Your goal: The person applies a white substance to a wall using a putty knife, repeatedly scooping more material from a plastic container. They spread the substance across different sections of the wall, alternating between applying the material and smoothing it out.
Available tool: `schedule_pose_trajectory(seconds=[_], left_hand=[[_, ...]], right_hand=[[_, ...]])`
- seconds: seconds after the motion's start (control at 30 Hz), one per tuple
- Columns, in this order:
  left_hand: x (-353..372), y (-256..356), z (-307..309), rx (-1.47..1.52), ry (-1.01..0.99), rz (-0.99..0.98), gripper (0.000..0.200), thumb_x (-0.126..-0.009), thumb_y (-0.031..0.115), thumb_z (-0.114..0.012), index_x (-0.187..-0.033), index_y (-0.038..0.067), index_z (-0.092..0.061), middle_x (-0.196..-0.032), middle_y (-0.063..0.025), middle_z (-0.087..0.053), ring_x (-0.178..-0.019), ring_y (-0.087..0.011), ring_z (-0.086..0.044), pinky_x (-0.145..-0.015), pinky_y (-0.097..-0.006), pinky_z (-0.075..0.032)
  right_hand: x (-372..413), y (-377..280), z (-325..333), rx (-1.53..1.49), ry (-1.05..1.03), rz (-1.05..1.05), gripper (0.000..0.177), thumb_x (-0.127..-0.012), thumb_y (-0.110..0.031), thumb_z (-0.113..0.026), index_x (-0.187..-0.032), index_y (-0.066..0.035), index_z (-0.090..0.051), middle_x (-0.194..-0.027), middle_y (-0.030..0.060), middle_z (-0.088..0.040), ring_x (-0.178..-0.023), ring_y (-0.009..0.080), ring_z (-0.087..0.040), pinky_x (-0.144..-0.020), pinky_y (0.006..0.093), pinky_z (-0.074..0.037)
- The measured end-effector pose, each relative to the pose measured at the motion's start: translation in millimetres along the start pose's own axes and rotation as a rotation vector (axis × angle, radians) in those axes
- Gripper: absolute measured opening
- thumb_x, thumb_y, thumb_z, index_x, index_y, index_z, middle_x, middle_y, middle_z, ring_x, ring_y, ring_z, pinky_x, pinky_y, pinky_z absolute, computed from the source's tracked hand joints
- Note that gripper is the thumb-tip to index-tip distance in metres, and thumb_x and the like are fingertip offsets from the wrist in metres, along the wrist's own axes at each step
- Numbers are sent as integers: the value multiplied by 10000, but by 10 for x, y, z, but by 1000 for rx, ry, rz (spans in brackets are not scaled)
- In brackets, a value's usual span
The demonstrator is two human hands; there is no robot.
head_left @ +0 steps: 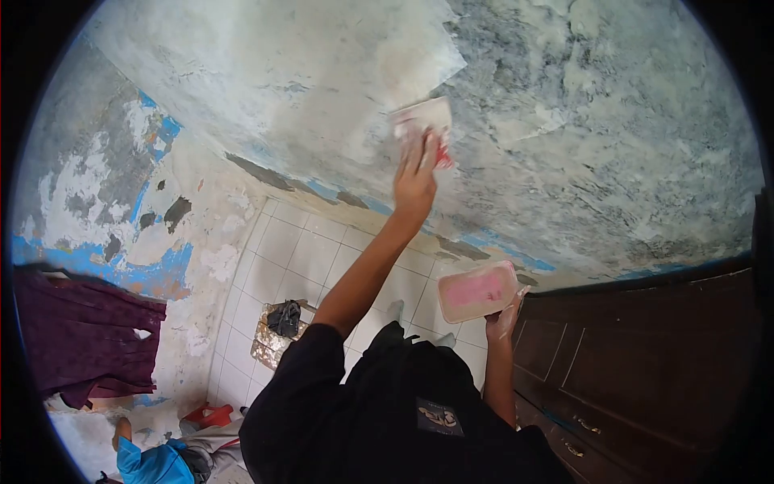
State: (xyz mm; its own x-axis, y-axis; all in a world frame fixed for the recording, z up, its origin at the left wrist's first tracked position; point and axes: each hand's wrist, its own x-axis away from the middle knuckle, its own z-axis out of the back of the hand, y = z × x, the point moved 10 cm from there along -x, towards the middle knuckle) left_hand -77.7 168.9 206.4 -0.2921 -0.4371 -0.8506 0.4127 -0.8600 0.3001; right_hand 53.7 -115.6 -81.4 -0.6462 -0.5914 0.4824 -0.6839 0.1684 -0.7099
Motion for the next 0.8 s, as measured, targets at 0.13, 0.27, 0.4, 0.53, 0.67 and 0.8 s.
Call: schedule_pose_trajectory(seconds=[0.13, 0.27, 0.4, 0.53, 0.67, 0.8], left_hand=[[587, -19, -782, -12, -98, -102, 681, -761, -111, -536, -1427, 29, -504, -1504, -238, -427, -1383, -383, -436, -1121, -488, -395], [1313, -120, -718, 159, -261, 74, 621, -804, -102, -530, -1418, -11, -501, -1432, -259, -504, -1296, -388, -526, -1091, -443, -431], [1186, -563, -194, 363, 6, 521, 464, -906, -77, -498, -1370, -62, -521, -1362, -258, -576, -1217, -347, -608, -1039, -382, -463], [510, -752, 179, 407, 243, 768, 493, -916, -126, -470, -1406, -81, -487, -1388, -230, -575, -1290, -294, -565, -1028, -321, -443], [140, -3, -62, 502, 289, 483, 571, -847, -128, -482, -1410, -37, -506, -1372, -259, -573, -1272, -317, -581, -1007, -343, -474], [187, 624, -228, 368, -1, 325, 693, -768, -167, -485, -1413, 74, -551, -1371, -238, -578, -1217, -324, -623, -1015, -359, -496]], right_hand=[[18, 42, 20, 24, 57, -11, 686, -976, -727, -320, -1395, -216, -504, -1240, -4, -588, -1057, 168, -579, -846, 364, -509], [-68, 113, 87, 38, 10, -44, 666, -979, -723, -315, -1395, -238, -505, -1230, -24, -583, -1041, 160, -564, -822, 379, -497], [-55, 49, 72, 43, 51, -33, 671, -972, -734, -318, -1365, -233, -527, -1174, -26, -593, -951, 151, -565, -747, 351, -486], [-86, 78, 151, 57, -29, -55, 675, -961, -748, -325, -1333, -231, -548, -1062, -23, -608, -826, 138, -554, -649, 324, -459], [-79, 85, 179, 39, 81, -18, 683, -951, -760, -335, -1323, -231, -553, -1007, -21, -609, -773, 130, -545, -608, 306, -449], [-109, 104, 200, 46, 61, -3, 696, -938, -775, -347, -1321, -232, -555, -1023, -21, -615, -798, 135, -561, -610, 308, -457]])
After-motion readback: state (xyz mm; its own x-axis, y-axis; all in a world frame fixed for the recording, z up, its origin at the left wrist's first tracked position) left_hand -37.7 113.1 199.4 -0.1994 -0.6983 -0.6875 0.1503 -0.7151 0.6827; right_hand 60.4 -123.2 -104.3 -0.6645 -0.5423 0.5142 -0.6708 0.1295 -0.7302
